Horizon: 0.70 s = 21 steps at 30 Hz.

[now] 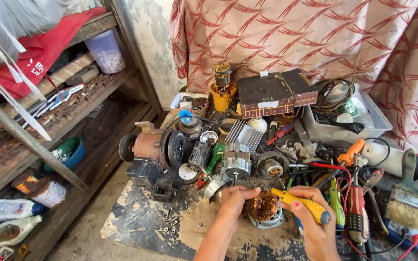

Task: Inspecting and repairing the internal copper windings of an electric motor using a screwdriver

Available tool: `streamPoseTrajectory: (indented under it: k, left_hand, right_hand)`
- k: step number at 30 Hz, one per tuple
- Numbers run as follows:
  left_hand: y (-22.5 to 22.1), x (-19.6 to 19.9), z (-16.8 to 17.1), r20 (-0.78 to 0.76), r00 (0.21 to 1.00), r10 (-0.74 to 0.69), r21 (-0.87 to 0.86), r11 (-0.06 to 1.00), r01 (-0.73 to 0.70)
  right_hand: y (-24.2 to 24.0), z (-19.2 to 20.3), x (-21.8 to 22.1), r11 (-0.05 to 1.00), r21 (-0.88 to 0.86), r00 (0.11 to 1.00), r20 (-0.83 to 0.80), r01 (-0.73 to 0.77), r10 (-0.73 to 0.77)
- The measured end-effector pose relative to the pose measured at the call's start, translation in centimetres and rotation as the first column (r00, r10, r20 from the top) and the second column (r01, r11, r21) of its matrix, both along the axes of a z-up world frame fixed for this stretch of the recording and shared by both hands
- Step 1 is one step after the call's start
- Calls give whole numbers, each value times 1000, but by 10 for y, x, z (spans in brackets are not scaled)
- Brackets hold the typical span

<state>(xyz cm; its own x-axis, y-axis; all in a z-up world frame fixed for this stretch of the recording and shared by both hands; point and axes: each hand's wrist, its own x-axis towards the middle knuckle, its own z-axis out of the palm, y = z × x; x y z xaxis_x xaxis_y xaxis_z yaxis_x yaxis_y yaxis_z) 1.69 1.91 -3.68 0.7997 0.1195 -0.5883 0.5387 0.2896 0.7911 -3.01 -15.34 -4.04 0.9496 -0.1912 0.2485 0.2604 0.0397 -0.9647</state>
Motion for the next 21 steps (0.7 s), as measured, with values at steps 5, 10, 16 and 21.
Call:
streamPoseTrajectory:
  k: [5,10,16,21]
  left_hand:
    - [-2,-16,31,-90,996,-18,1,1000,18]
    - [-3,-5,5,68,994,-91,61,994,87]
    - [-2,-6,8,75,993,-89,63,994,85]
    - [-5,-12,21,79,995,-66,6,998,66]
  right_hand:
    - [-11,39,-14,999,-25,969,-242,41,-46]
    - [-27,44,-7,811,-584,994,-97,-14,-53]
    - [-37,38,12,499,-865,998,-26,-50,55]
    - [-28,58,-5,502,-851,948,-272,-157,-165]
